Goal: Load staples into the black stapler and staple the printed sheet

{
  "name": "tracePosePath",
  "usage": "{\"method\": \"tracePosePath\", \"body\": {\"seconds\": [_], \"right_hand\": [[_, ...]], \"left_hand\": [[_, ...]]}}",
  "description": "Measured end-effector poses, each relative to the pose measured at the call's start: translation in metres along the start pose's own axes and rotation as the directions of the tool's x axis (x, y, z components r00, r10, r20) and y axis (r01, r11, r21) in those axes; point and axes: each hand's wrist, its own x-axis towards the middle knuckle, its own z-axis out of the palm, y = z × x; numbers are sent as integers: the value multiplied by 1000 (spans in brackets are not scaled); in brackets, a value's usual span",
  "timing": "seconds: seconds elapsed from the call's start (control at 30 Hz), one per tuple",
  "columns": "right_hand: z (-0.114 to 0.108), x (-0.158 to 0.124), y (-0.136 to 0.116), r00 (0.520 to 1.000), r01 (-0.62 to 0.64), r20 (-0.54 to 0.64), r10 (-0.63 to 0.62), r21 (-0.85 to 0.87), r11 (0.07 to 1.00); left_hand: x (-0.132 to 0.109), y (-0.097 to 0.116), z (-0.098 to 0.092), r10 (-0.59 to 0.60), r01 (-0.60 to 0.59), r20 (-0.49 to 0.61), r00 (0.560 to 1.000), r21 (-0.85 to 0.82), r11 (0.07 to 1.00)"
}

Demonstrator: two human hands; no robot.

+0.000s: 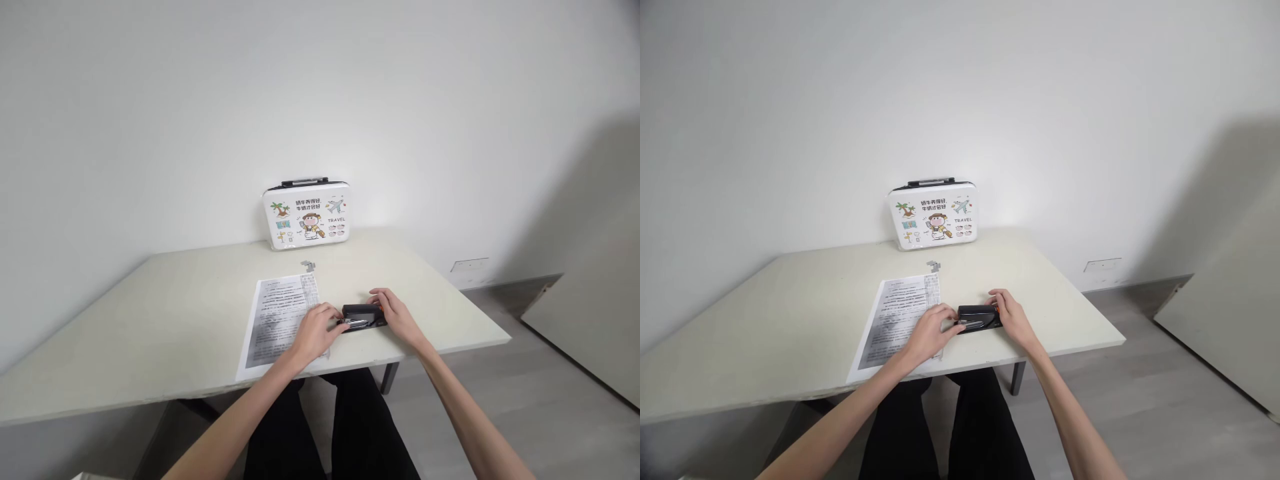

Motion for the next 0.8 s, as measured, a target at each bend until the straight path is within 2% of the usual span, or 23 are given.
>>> {"method": "tracePosePath", "body": {"seconds": [0.27, 0.6, 0.8], "right_hand": [[-3, -10, -18, 996, 19, 85, -10, -100, 995], [-3, -16, -36, 997, -8, 75, 19, -144, 989], [-3, -16, -37, 998, 0, 68, 11, -153, 988]], "left_hand": [[-9, -6, -3, 24, -24, -15, 1000, -4, 1000], [-30, -21, -25, 1, -1, -15, 1000, 14, 1000], [-44, -32, -39, 78, -78, 5, 997, 174, 982]]}}
